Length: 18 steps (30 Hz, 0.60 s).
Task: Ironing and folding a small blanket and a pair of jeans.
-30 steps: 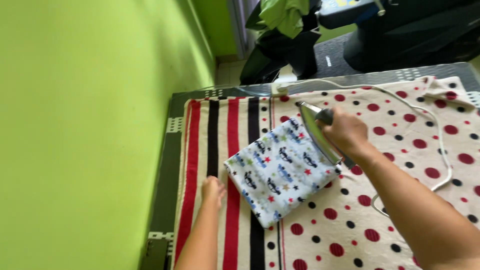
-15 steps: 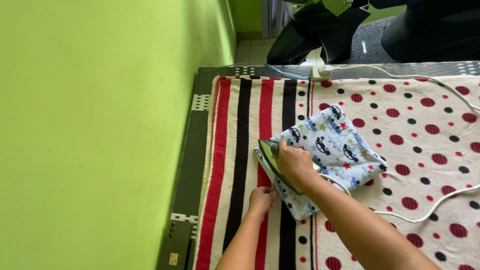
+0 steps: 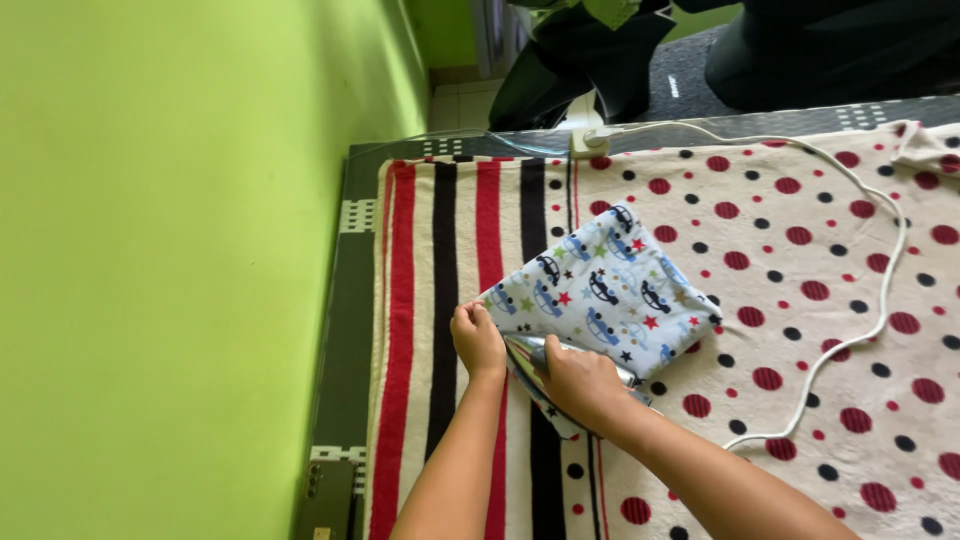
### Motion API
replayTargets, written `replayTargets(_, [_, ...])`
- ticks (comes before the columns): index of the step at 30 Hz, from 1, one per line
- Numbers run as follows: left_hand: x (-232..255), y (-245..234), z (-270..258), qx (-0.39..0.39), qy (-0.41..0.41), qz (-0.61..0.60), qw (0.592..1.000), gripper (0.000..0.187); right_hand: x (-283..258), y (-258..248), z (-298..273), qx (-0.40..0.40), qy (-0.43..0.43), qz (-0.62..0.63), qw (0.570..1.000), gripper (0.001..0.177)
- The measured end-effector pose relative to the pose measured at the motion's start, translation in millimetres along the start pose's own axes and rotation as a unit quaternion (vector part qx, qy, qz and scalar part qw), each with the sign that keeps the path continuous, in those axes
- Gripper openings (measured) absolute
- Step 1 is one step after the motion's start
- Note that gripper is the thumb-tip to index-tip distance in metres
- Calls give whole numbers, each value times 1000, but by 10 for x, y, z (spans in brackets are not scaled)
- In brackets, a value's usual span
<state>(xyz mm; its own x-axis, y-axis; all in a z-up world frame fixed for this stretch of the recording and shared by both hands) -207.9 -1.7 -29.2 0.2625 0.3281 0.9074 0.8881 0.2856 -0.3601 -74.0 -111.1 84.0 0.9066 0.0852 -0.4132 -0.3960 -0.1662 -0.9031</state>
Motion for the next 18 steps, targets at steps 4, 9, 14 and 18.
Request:
replayTargets(4, [202,205,-190,24,15,-4,1000,26,263,-399,49,-10,14,-2,1000,38])
replayTargets(9, [256,358,-503,19,232,161,959,47,699,-958,343,32,92,-15,995,39])
replayTargets(14, [156,440,-556,-28,267,398,877,65,1129,-869,442,83,110,-70,988,42])
replayTargets(18, [102,458,-564,11,287,422,860,65,1334,-820,637,115,131,-82,981,44])
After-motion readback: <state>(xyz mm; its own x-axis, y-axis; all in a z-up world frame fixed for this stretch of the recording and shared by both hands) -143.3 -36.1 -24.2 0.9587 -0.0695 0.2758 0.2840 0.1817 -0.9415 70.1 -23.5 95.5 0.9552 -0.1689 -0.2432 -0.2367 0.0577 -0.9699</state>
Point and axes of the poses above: each hand's wrist, its own z-axis towards the middle knuckle, its own y-axis out of the palm, x = y × z, the point moved 2 cm from there along z, towards the middle knuckle, and after that the axes turned 15 degrees about -y, right-handed, at the moved point
